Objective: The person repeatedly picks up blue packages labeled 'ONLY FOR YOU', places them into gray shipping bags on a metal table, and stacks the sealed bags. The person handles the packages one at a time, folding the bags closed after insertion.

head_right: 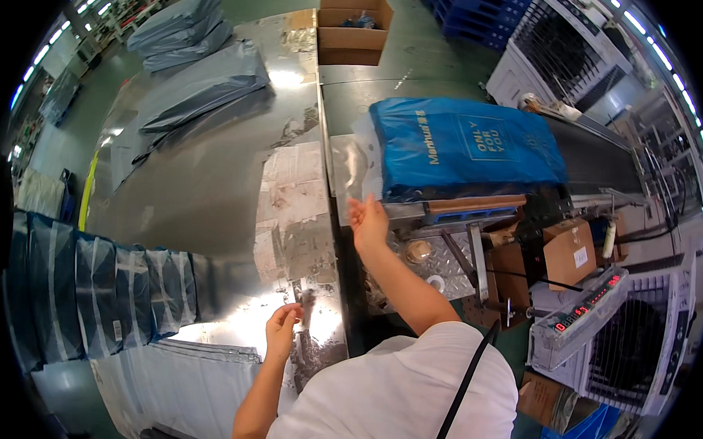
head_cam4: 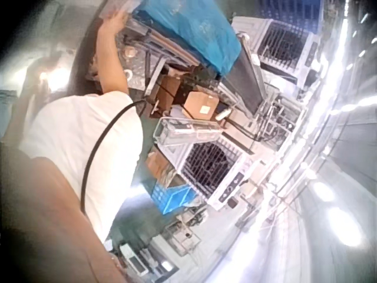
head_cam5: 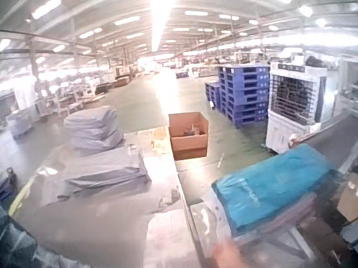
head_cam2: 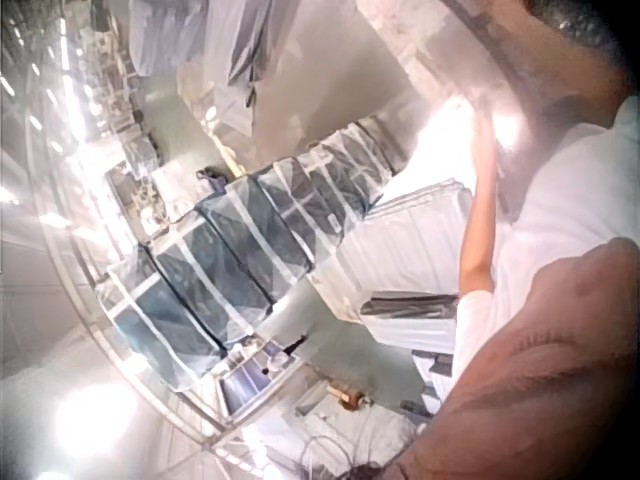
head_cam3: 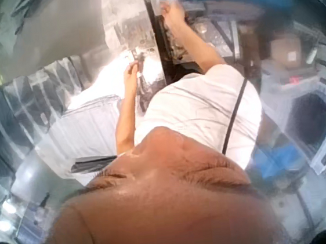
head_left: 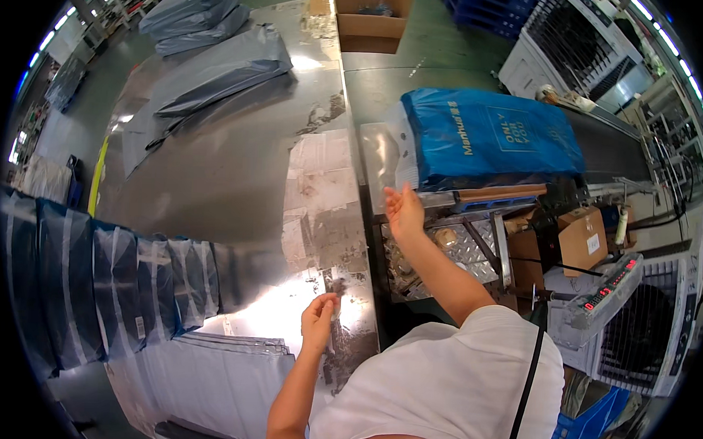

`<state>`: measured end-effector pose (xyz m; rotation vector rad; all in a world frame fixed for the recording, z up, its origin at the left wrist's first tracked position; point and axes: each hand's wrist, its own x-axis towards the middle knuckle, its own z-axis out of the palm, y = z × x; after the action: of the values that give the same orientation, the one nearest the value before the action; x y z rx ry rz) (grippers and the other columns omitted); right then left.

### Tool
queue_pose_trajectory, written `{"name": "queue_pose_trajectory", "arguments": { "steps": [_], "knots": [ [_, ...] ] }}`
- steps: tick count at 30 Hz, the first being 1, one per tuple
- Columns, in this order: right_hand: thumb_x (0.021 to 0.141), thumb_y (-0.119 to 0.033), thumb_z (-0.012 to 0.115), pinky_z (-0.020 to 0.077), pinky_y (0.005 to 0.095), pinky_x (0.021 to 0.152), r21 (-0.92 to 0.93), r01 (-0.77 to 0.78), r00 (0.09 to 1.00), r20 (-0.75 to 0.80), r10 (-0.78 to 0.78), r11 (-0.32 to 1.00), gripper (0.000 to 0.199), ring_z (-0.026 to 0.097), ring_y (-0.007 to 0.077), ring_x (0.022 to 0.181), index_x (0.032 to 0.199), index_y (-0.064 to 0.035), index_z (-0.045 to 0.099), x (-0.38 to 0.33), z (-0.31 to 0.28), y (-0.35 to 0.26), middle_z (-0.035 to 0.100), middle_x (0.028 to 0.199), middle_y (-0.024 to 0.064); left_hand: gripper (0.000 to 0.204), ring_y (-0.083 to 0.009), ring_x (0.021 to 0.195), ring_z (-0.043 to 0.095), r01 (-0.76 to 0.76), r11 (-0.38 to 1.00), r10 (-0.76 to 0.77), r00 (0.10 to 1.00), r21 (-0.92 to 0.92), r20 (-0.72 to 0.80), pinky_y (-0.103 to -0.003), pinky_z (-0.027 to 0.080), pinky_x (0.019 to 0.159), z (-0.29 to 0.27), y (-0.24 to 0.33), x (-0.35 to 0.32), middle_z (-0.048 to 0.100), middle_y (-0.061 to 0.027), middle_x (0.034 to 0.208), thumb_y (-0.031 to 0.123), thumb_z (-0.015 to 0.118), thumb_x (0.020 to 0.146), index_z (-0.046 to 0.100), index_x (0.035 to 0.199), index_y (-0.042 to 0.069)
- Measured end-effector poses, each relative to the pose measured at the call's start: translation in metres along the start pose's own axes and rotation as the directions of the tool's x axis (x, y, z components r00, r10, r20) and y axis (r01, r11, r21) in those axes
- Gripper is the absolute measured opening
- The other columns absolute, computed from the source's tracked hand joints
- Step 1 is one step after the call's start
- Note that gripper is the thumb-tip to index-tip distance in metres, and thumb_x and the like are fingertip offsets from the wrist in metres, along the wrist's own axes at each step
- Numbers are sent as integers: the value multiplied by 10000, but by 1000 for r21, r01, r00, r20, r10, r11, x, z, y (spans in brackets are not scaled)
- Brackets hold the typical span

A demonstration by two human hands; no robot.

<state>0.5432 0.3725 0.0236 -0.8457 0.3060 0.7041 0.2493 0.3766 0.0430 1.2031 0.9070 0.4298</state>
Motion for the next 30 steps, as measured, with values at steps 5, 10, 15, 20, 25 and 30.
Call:
{"name": "queue_pose_trajectory", "arguments": {
  "steps": [5,10,15,20,25,30],
  "knots": [
    [943,-279,373,410,201,485,-127,169,983,100,-157,977,308,557,132,571,924,14,467,33,26,12,614,764,151,181,-108,784,572,51,997,-59,984,-50,-166,-235,450,706,-38,-18,-51,629,-60,875,87,481,877,603,976,-1],
    [947,-332,336,385,191,444,-235,54,992,127,-24,970,366,524,104,535,972,7,474,5,79,87,617,743,129,181,-126,848,585,147,978,-187,930,-147,-318,-236,454,777,-68,-34,-98,623,-78,910,68,488,872,593,976,-35],
    [923,-412,337,362,205,436,61,-475,870,186,457,878,343,495,81,563,1037,-154,531,-19,235,253,635,767,44,183,-114,797,577,137,991,-135,943,-15,-305,-245,448,699,-79,-28,-76,627,-52,859,113,483,875,612,944,2],
    [867,-253,500,466,265,714,-298,-10,476,838,267,954,302,578,168,837,1079,-46,561,-183,333,230,596,1033,88,230,-125,852,569,72,996,-84,891,-45,-445,-263,446,748,-103,-24,-25,615,-50,916,151,488,882,574,1027,-5],
    [763,-208,608,414,356,878,-101,956,127,989,-78,275,282,528,298,1029,994,-47,616,-117,275,117,566,1097,146,377,-194,1098,465,64,996,-83,863,-55,-499,-325,382,919,-113,-5,-12,509,-104,1162,264,446,896,506,1164,7],
    [896,-431,404,279,307,1009,-732,659,582,642,498,172,572,365,241,1228,1275,-2,400,78,198,49,402,1321,132,581,-227,1308,224,13,965,-131,890,-262,-436,-347,199,1049,-110,-6,29,257,-109,1405,403,368,907,280,1345,31]
  ]
}}
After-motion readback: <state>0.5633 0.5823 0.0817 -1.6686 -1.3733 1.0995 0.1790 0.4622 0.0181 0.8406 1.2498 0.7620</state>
